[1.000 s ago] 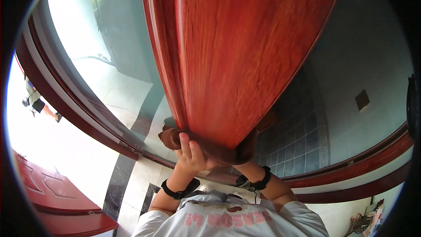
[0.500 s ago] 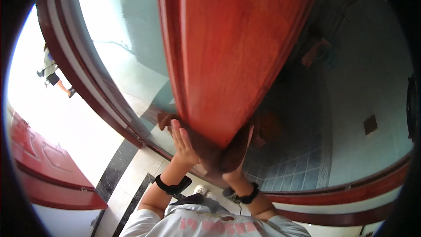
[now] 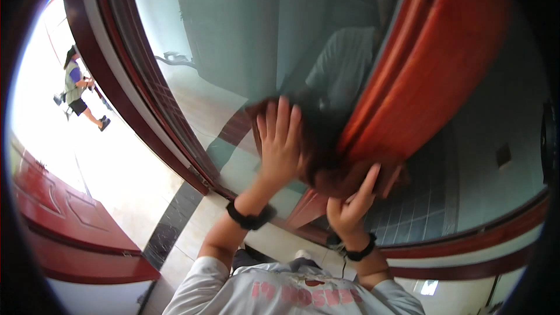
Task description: The person wipes the surfaces of several wooden doors and a white wardrobe using a brown cloth.
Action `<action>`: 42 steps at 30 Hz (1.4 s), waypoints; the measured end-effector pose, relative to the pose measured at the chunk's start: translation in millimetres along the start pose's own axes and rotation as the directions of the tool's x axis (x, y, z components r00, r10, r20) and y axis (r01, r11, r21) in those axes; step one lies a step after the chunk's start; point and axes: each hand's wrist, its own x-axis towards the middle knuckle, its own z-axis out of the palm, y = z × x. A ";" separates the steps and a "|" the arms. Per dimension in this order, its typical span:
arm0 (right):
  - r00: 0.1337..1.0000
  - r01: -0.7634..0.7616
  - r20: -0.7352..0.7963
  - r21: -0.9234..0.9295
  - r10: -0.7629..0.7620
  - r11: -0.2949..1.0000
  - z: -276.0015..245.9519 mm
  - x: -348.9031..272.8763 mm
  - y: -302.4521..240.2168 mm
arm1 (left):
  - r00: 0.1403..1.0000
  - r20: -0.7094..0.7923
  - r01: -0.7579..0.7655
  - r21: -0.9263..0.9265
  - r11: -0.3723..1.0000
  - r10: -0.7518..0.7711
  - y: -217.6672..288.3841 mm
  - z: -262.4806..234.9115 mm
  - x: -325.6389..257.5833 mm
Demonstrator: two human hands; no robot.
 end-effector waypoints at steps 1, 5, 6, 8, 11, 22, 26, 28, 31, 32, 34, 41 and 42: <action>0.999 0.002 0.036 -0.118 0.003 0.993 2.0 18.8 -14.8 | 0.997 -0.050 -0.057 0.025 0.998 0.058 -8.6 -8.1 18.8; 0.999 -0.019 0.037 -0.315 0.033 0.949 72.8 30.2 -37.0 | 0.967 -0.128 -0.215 0.066 0.974 0.222 -75.5 -13.8 22.9; 0.999 -0.034 0.026 -0.344 0.046 0.938 95.0 22.1 -39.5 | 0.954 -0.170 -0.226 0.139 0.964 0.248 -94.5 -7.8 13.9; 0.996 0.046 0.088 -0.267 -0.024 0.963 135.2 7.0 -41.1 | 0.957 -0.197 -0.178 0.185 0.966 0.214 -126.7 -4.4 -16.4; 0.957 0.129 0.279 -0.163 -0.080 0.978 174.3 -8.0 -56.7 | 0.969 -0.194 -0.122 0.169 0.978 0.155 -170.0 -2.6 -66.6; 0.748 -0.348 0.658 0.273 0.090 0.897 317.1 -100.0 -127.8 | 0.660 0.216 0.635 0.350 0.688 -0.719 -277.3 -168.8 -258.1; 0.381 -0.341 0.907 0.320 -0.181 0.884 339.5 -118.0 -166.1 | 0.227 0.192 0.765 0.572 0.297 -0.955 -244.4 -263.0 -320.0; 0.219 -0.326 0.882 0.469 -0.418 0.821 370.0 -122.6 -182.0 | 0.148 0.063 0.767 0.623 0.155 -0.987 -223.6 -308.7 -327.4; -0.057 -0.272 0.759 0.614 -0.649 0.741 410.2 -116.8 -230.1 | -0.035 -0.153 0.738 0.663 -0.129 -0.988 -194.0 -353.1 -332.2; -0.120 -0.315 0.717 0.628 -0.687 0.711 414.0 -118.2 -249.5 | -0.044 -0.251 0.725 0.658 -0.204 -0.967 -180.0 -359.9 -331.5; -0.230 -0.362 0.648 0.636 -0.727 0.681 421.7 -129.1 -291.6 | -0.131 -0.424 0.664 0.634 -0.396 -0.896 -151.9 -370.5 -339.8; -0.405 -0.520 0.134 0.780 -0.905 0.348 446.2 -156.5 -447.4 | -0.519 -0.633 0.713 0.049 -0.699 -0.574 -104.4 -423.3 -359.8; -0.389 -0.557 0.103 0.765 -0.916 0.322 447.5 -165.2 -465.1 | -0.622 -0.589 0.701 -0.124 -0.702 -0.517 -100.5 -438.5 -359.5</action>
